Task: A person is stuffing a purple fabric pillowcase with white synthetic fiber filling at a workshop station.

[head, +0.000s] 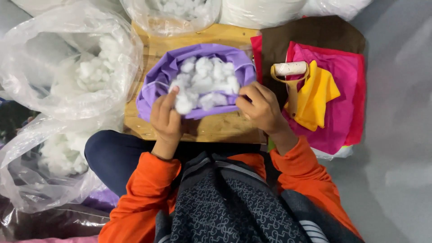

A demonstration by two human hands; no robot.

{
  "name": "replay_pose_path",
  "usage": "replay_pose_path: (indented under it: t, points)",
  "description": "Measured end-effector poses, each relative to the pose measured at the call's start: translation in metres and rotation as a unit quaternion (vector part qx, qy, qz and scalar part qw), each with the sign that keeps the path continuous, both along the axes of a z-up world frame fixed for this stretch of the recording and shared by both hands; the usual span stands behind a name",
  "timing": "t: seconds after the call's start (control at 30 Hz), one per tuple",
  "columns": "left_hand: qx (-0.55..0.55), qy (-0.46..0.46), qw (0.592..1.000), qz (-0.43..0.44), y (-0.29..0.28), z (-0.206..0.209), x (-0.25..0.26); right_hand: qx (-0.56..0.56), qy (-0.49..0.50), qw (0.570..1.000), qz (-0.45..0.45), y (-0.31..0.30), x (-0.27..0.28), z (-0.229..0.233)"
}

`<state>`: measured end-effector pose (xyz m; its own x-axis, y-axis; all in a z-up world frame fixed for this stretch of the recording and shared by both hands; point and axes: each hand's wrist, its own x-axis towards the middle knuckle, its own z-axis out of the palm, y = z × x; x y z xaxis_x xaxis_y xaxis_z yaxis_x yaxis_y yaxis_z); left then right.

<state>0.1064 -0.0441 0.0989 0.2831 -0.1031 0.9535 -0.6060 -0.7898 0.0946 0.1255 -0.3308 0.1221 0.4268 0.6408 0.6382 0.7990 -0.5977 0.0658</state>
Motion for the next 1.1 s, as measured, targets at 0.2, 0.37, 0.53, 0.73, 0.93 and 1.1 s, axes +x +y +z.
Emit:
replay_pose_path:
  t: [0.2, 0.37, 0.53, 0.73, 0.93, 1.1]
  points:
    - [0.175, 0.097, 0.979, 0.043, 0.014, -0.009, -0.009, -0.022, -0.127, 0.992, -0.009, 0.029, -0.015, -0.006]
    - [0.2, 0.453, 0.867, -0.062, 0.02, 0.052, -0.029, -0.062, 0.039, 0.997, -0.001, 0.04, -0.012, -0.01]
    - [0.184, 0.456, 0.868, -0.064, 0.003, 0.043, 0.016, -0.083, 0.257, 0.963, 0.021, 0.074, -0.007, 0.051]
    - [0.195, 0.67, 0.706, 0.122, 0.034, -0.08, 0.093, -0.185, 0.445, 0.868, -0.117, 0.077, 0.03, -0.012]
    - [0.166, 0.611, 0.768, -0.095, 0.047, -0.014, 0.068, -0.071, 0.453, 0.889, 0.0, 0.06, 0.0, 0.072]
    - [0.292, 0.47, 0.833, -0.014, 0.021, 0.027, 0.021, -0.082, 0.3, 0.95, 0.001, 0.074, 0.016, 0.038]
